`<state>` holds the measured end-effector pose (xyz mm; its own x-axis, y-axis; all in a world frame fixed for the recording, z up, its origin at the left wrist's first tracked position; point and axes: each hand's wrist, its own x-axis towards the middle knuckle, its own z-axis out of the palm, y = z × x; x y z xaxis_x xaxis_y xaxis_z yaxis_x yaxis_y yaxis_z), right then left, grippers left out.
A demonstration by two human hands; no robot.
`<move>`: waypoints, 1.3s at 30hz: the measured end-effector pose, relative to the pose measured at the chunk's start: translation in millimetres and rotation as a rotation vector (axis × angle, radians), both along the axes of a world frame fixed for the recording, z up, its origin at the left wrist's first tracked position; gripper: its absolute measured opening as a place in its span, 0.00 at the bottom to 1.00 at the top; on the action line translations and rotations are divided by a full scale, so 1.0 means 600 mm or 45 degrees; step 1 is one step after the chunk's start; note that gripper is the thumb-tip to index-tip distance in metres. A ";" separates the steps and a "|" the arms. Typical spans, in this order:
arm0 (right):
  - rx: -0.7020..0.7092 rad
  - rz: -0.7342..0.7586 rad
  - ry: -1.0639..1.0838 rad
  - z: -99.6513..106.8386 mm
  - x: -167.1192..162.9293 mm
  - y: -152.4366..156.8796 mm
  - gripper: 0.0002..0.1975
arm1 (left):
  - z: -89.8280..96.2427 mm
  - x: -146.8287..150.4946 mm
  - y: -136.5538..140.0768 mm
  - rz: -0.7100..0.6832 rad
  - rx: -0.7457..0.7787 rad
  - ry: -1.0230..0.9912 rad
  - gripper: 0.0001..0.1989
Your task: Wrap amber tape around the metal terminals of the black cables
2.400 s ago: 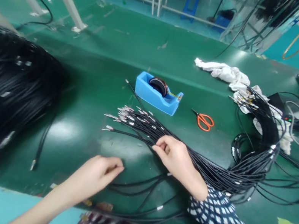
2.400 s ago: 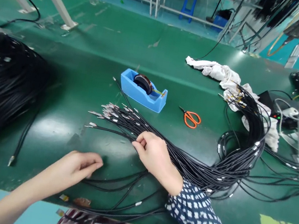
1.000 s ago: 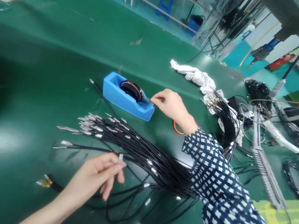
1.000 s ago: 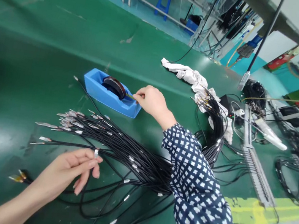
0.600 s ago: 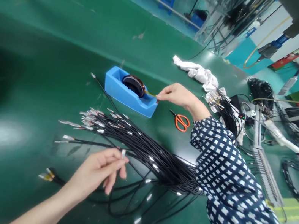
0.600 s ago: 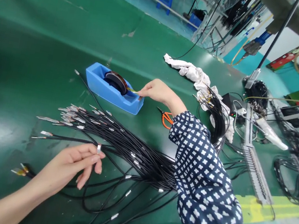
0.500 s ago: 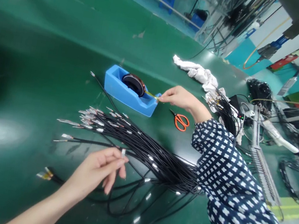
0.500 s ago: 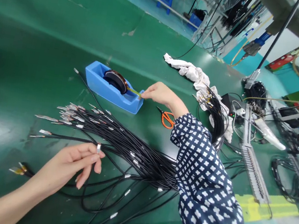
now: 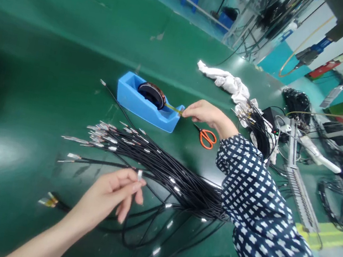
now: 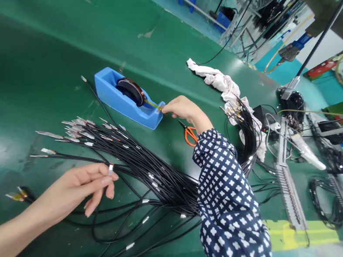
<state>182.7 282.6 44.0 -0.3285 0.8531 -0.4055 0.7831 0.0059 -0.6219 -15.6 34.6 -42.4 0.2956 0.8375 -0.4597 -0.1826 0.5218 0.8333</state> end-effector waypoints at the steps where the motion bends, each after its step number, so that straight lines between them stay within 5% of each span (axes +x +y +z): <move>1: 0.035 0.013 -0.034 0.000 -0.003 0.001 0.04 | 0.000 0.000 -0.001 -0.002 0.005 0.004 0.12; 8: 0.228 0.066 -0.332 -0.027 -0.016 -0.032 0.04 | 0.000 0.001 -0.003 0.028 0.073 0.056 0.13; 12: 0.072 0.190 -0.116 -0.045 0.000 -0.106 0.05 | 0.006 -0.001 -0.001 0.117 0.123 0.090 0.11; 17: -0.325 0.259 0.480 -0.041 -0.003 -0.217 0.11 | 0.019 0.001 0.001 0.203 0.163 0.202 0.09; 20: -0.338 0.305 0.505 -0.039 -0.018 -0.253 0.11 | 0.022 0.002 0.001 0.200 0.153 0.230 0.08; 29: -0.180 0.474 0.436 -0.045 -0.033 -0.269 0.09 | 0.019 0.001 -0.003 0.152 0.148 0.238 0.08; 39: -0.114 0.355 0.463 -0.069 -0.030 -0.281 0.10 | 0.023 0.002 -0.005 0.215 0.201 0.330 0.08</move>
<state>164.5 114.0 2.4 -0.6746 0.6790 -0.2894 0.4900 0.1187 -0.8636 -14.4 31.8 -28.6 0.0370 0.9315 -0.3619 -0.0270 0.3629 0.9314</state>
